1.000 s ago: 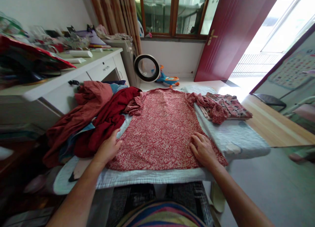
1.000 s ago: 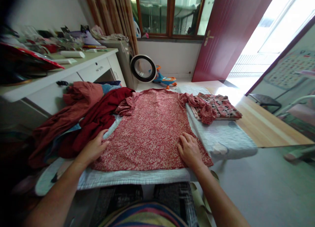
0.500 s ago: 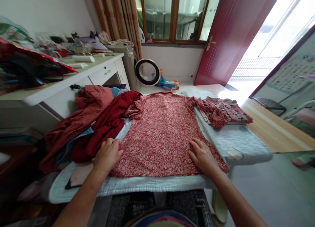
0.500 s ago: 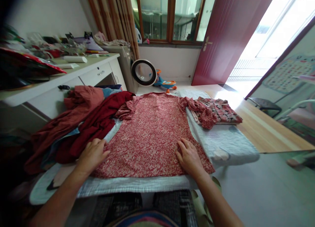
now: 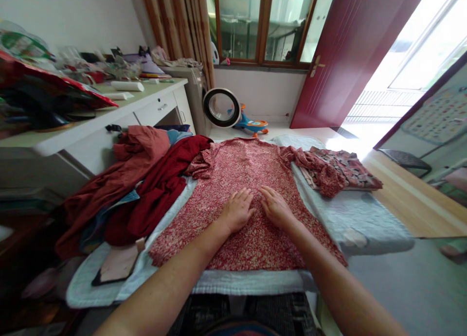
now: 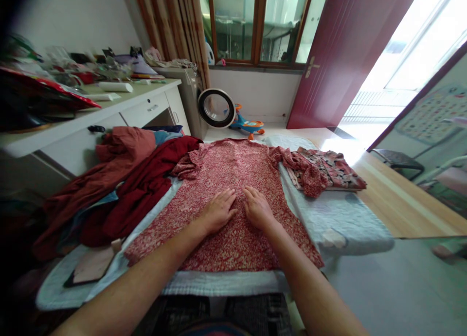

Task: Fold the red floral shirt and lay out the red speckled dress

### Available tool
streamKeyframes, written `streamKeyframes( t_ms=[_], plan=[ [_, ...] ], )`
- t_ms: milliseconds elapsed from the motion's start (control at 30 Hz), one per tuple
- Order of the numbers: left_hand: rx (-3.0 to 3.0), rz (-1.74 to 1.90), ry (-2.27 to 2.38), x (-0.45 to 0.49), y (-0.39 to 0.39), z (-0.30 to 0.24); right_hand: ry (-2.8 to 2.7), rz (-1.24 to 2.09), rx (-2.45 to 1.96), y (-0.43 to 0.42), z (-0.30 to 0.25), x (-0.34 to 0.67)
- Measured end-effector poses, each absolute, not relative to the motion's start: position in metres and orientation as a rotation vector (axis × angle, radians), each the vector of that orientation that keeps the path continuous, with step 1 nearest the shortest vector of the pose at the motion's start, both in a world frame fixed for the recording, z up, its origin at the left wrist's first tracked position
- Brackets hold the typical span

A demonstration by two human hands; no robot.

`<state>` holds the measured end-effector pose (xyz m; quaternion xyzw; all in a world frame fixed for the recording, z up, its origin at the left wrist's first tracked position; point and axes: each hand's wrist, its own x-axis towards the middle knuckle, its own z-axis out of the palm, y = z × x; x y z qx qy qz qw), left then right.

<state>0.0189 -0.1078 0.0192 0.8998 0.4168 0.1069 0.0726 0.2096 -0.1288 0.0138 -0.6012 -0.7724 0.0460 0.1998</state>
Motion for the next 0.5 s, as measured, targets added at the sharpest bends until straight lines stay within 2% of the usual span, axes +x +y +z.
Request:
streamKeyframes(
  t_ms=[200, 333, 500],
  plan=[
    [2.679, 0.381, 1.266, 0.023, -0.110, -0.008, -2.142, 0.014, -1.825, -0.129, -0.007, 0.225],
    [2.688, 0.394, 1.270, 0.021, -0.112, -0.007, -2.036, -0.063, -2.006, -0.131, 0.005, 0.241],
    [2.699, 0.315, 1.250, 0.026, -0.105, 0.012, -1.886, -0.016, -2.209, -0.092, 0.031, 0.257]
  ],
)
